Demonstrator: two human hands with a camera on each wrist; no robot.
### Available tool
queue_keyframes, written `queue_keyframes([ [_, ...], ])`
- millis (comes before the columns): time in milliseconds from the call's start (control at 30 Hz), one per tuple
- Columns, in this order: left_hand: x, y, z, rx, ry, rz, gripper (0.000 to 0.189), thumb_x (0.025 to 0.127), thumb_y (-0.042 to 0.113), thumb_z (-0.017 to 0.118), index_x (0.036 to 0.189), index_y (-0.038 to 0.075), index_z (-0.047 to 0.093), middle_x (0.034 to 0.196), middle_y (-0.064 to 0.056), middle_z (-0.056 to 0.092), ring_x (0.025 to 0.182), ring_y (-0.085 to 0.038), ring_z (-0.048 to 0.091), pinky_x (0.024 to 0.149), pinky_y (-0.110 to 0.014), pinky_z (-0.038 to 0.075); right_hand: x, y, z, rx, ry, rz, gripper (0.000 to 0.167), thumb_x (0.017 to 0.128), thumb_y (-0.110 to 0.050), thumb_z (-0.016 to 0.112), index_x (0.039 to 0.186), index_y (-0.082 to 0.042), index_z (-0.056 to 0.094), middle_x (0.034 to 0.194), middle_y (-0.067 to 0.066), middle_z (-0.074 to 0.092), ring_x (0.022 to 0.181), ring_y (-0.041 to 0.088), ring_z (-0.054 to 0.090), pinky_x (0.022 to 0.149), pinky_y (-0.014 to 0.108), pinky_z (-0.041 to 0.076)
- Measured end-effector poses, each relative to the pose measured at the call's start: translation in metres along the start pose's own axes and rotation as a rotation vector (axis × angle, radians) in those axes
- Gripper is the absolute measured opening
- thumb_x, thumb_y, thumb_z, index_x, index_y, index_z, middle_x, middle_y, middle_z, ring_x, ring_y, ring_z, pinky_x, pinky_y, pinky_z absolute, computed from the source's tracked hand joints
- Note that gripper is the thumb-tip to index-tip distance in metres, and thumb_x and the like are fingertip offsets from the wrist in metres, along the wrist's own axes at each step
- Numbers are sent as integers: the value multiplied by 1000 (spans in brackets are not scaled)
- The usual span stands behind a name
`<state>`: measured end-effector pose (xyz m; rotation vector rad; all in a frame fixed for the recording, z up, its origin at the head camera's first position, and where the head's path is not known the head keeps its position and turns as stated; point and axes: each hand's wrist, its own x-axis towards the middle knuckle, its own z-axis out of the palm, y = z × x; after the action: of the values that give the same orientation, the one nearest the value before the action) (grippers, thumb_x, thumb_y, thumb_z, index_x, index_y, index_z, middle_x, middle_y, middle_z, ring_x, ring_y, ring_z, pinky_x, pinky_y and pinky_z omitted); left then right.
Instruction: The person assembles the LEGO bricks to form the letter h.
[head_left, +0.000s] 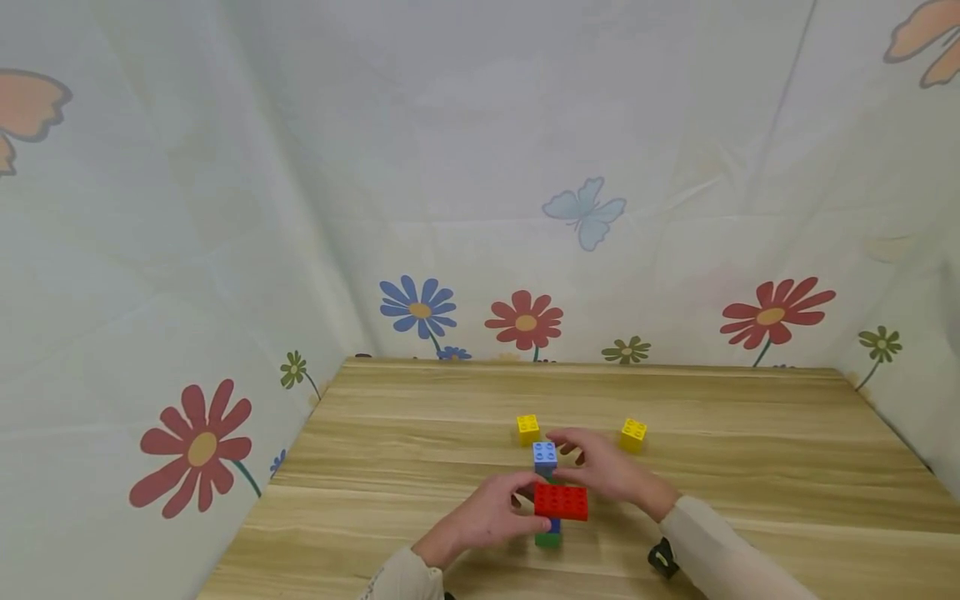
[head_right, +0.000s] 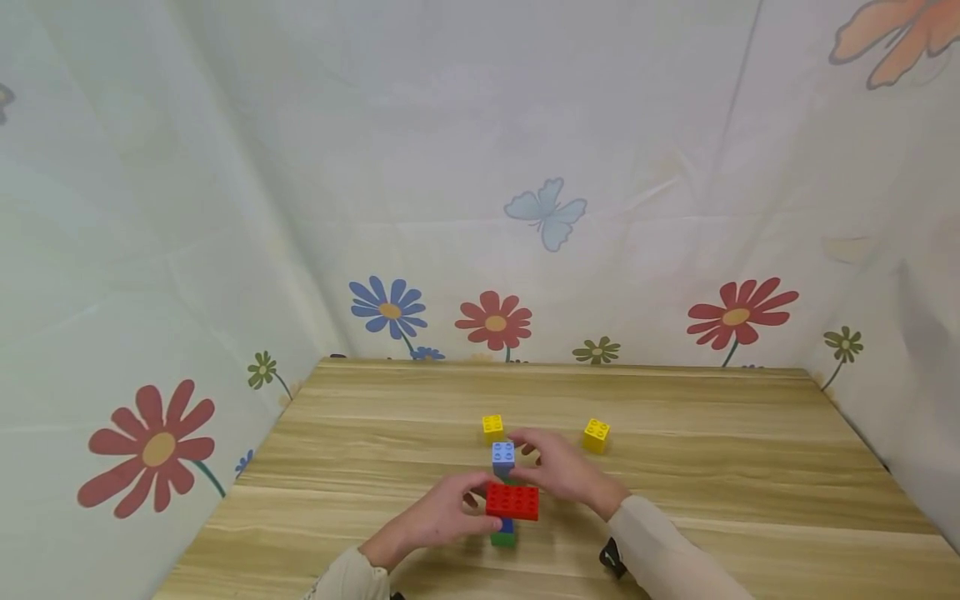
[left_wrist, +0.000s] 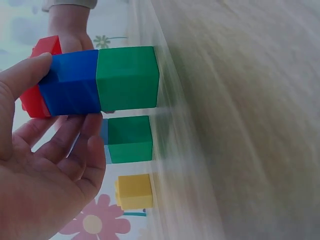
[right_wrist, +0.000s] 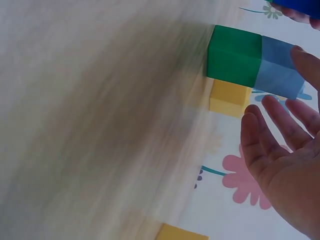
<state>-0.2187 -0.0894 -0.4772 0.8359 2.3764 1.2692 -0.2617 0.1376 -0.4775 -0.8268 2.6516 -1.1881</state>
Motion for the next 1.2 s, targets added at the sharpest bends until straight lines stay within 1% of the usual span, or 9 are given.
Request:
queue_keyframes([
  [100,0,2,0,30,-2,8,33,84,34,72,114,28,60,103,18,60,95,-3,54,79,-26,47,2,0,3,13,-12,-9,54,86,-28,71,132,-7,52,120,2,59,104,26,55,85,42,49],
  [333,3,10,0,43,1,10,36,83,34,73,115,29,59,102,19,59,94,-3,53,80,-26,45,4,4,8,49,-26,17,44,88,-24,69,128,-15,54,111,-2,61,101,21,57,85,40,49],
  [500,5,14,2,69,15,56,35,82,30,74,114,26,60,100,18,59,91,-3,53,79,-26,45,5,7,10,71,-25,26,35,89,-27,67,121,-18,56,109,-1,61,99,19,57,87,41,48],
  [633,8,17,4,78,20,81,35,82,31,75,114,23,61,103,17,60,87,-3,53,76,-24,44,5,8,10,78,-13,10,30,90,-24,67,117,-16,57,107,-1,62,98,19,58,85,41,49],
  [733,9,18,5,76,20,69,35,82,31,75,113,22,62,104,16,60,85,-4,53,74,-23,44,2,8,8,76,-8,4,29,90,-23,66,116,-13,57,105,-1,62,96,18,58,84,39,49],
  [867,10,19,6,63,15,20,35,81,34,75,112,23,63,101,16,59,83,-5,53,72,-23,45,-5,7,1,60,-11,28,33,90,-26,65,119,-12,56,106,-2,61,95,16,56,83,35,49],
  [933,10,19,6,57,12,6,34,81,34,75,112,24,63,99,16,59,83,-6,53,72,-23,45,-9,6,-4,52,-5,21,35,90,-26,66,120,-9,56,106,-1,61,95,17,56,82,33,49],
  [1033,11,19,6,50,9,8,31,82,34,75,110,25,64,97,16,60,82,-5,53,72,-23,45,-15,7,-9,31,13,-5,37,90,-26,66,119,-7,56,104,-2,61,93,18,56,78,28,49],
  [1200,10,18,6,28,4,22,28,83,32,74,108,25,64,96,16,61,80,-5,54,71,-23,45,-28,10,-18,-5,39,-34,36,89,-28,67,117,-7,57,102,-1,61,92,18,58,75,27,50],
])
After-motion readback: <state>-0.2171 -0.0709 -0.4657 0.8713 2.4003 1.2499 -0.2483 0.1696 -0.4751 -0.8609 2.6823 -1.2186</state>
